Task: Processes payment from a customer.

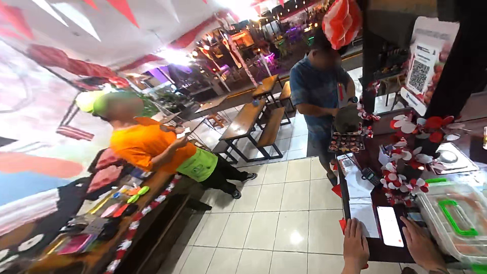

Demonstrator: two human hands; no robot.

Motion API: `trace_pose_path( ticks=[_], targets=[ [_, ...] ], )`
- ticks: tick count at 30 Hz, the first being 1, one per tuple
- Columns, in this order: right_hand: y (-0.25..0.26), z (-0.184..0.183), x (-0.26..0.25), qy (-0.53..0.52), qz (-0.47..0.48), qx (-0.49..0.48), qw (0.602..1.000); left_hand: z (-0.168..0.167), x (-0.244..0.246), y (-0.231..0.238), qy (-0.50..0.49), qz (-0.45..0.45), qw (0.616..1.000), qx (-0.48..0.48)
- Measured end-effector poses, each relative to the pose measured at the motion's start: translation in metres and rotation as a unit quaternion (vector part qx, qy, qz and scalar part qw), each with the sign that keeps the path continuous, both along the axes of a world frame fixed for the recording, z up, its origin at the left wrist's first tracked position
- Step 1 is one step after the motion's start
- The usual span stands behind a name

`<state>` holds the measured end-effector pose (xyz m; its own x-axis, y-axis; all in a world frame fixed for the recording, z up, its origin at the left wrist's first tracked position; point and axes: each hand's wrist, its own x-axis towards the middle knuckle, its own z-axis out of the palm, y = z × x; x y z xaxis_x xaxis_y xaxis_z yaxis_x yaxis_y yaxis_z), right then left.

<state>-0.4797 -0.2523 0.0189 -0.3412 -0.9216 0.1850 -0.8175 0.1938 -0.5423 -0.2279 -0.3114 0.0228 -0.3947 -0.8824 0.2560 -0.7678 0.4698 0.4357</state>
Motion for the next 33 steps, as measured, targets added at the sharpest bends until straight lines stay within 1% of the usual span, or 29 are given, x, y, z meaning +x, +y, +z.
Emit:
trace_pose_path(
  ticks=[7,12,16,33],
  targets=[
    [0.0026,0.0017,0.0009,-0.005,-0.014,0.018,1.0,-0.0105,0.0001,0.0006,0.009,-0.003,1.0,-0.007],
    [0.0028,0.0079,0.0029,-0.015,-0.012,0.027,0.999,-0.0075,-0.0003,0.001,0.009,-0.003,1.0,-0.008],
    [0.0026,0.0036,0.0029,-0.012,-0.019,0.02,1.0,-0.0026,-0.0007,0.0014,-0.007,-0.002,1.0,0.017],
    [0.004,0.0008,0.0037,-0.023,-0.026,0.024,0.999,-0.0068,0.0008,0.0019,0.0,-0.006,1.0,-0.006]
  ],
)
